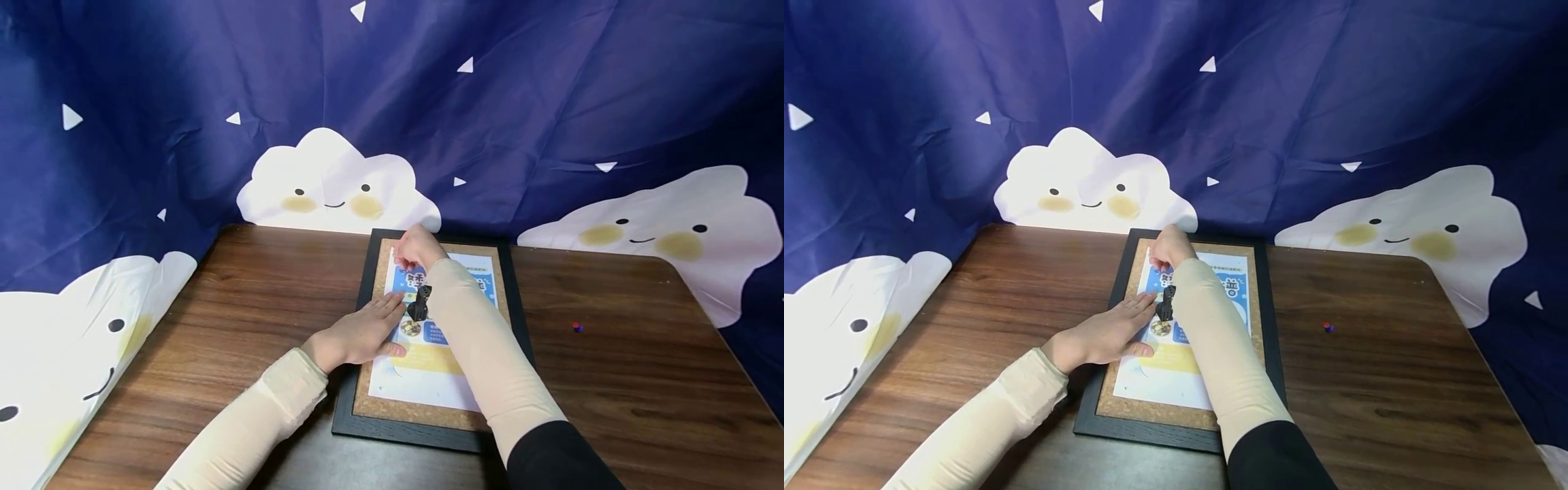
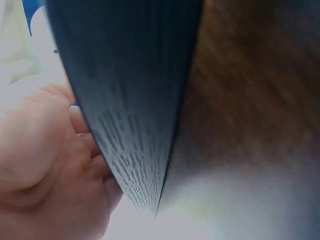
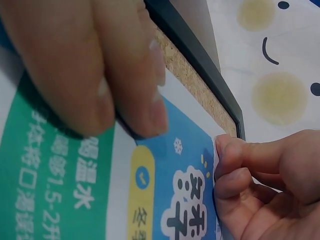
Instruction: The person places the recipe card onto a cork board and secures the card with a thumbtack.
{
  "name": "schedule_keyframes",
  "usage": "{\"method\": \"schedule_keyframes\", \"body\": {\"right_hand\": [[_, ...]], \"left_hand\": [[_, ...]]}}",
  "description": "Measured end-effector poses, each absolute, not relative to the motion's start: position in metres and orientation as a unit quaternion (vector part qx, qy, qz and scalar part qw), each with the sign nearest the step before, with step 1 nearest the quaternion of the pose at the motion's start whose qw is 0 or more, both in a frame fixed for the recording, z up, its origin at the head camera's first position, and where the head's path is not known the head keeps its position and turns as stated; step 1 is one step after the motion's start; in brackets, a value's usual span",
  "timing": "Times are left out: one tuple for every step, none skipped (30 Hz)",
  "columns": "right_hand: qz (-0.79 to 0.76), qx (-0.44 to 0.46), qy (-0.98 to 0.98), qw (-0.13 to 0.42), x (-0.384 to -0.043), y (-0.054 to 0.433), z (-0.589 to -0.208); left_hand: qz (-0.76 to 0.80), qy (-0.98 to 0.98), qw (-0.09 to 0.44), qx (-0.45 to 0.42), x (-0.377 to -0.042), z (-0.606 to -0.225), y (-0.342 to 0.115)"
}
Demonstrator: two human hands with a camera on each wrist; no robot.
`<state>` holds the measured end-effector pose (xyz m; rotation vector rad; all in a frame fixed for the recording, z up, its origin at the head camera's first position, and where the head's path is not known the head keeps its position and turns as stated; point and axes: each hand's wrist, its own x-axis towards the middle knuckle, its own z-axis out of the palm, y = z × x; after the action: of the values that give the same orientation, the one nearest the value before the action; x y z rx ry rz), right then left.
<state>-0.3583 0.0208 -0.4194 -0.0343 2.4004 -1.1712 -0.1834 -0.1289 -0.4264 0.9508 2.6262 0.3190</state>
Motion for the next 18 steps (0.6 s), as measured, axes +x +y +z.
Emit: {"method": "schedule_keyframes", "body": {"right_hand": [[-0.429,-0.014,0.872,0.237,-0.3577,0.0217,-0.419],[-0.433,-0.016,0.869,0.24,-0.3571,0.0226,-0.4187],[-0.435,-0.018,0.867,0.242,-0.3568,0.0235,-0.4186],[-0.436,-0.019,0.866,0.244,-0.3564,0.0239,-0.4182],[-0.439,-0.02,0.864,0.246,-0.3562,0.0242,-0.4181],[-0.439,-0.021,0.863,0.248,-0.356,0.0243,-0.4179],[-0.441,-0.02,0.862,0.249,-0.3559,0.0244,-0.4179],[-0.44,-0.021,0.862,0.249,-0.3559,0.0243,-0.4179],[-0.439,-0.021,0.863,0.248,-0.3559,0.0241,-0.4179],[-0.438,-0.021,0.864,0.247,-0.3564,0.0239,-0.4179],[-0.434,-0.022,0.867,0.245,-0.3565,0.0236,-0.4182],[-0.428,-0.023,0.87,0.243,-0.3567,0.0232,-0.4184],[-0.417,-0.025,0.876,0.24,-0.357,0.0229,-0.4187],[-0.409,-0.026,0.881,0.238,-0.3572,0.0227,-0.4192],[-0.402,-0.023,0.884,0.237,-0.3572,0.0228,-0.4199],[-0.39,-0.023,0.89,0.235,-0.3573,0.0233,-0.4207],[-0.39,-0.025,0.89,0.234,-0.356,0.0251,-0.4217],[-0.396,-0.025,0.888,0.234,-0.3549,0.0276,-0.4231]], "left_hand": [[0.111,0.921,0.165,0.334,-0.1834,-0.4265,-0.1284],[0.111,0.921,0.164,0.335,-0.1832,-0.4265,-0.128],[0.11,0.921,0.164,0.335,-0.1831,-0.4266,-0.1275],[0.11,0.922,0.163,0.335,-0.1828,-0.4265,-0.1275],[0.11,0.922,0.162,0.334,-0.1826,-0.4264,-0.1275],[0.109,0.922,0.161,0.334,-0.1823,-0.4262,-0.1274],[0.109,0.923,0.161,0.334,-0.1822,-0.4263,-0.1275],[0.109,0.923,0.161,0.333,-0.1822,-0.4265,-0.1275],[0.109,0.923,0.161,0.333,-0.1823,-0.4265,-0.1274],[0.109,0.923,0.16,0.333,-0.1823,-0.4266,-0.1274],[0.108,0.923,0.16,0.333,-0.1825,-0.4267,-0.1273],[0.108,0.923,0.161,0.333,-0.1827,-0.4269,-0.1273],[0.108,0.923,0.161,0.334,-0.1829,-0.4272,-0.1273],[0.108,0.922,0.161,0.334,-0.1831,-0.4273,-0.1272],[0.109,0.922,0.161,0.335,-0.1832,-0.4274,-0.1272],[0.108,0.922,0.161,0.335,-0.1831,-0.4276,-0.1273],[0.107,0.922,0.162,0.335,-0.1831,-0.4278,-0.1274],[0.107,0.922,0.162,0.336,-0.1829,-0.428,-0.1275]]}}
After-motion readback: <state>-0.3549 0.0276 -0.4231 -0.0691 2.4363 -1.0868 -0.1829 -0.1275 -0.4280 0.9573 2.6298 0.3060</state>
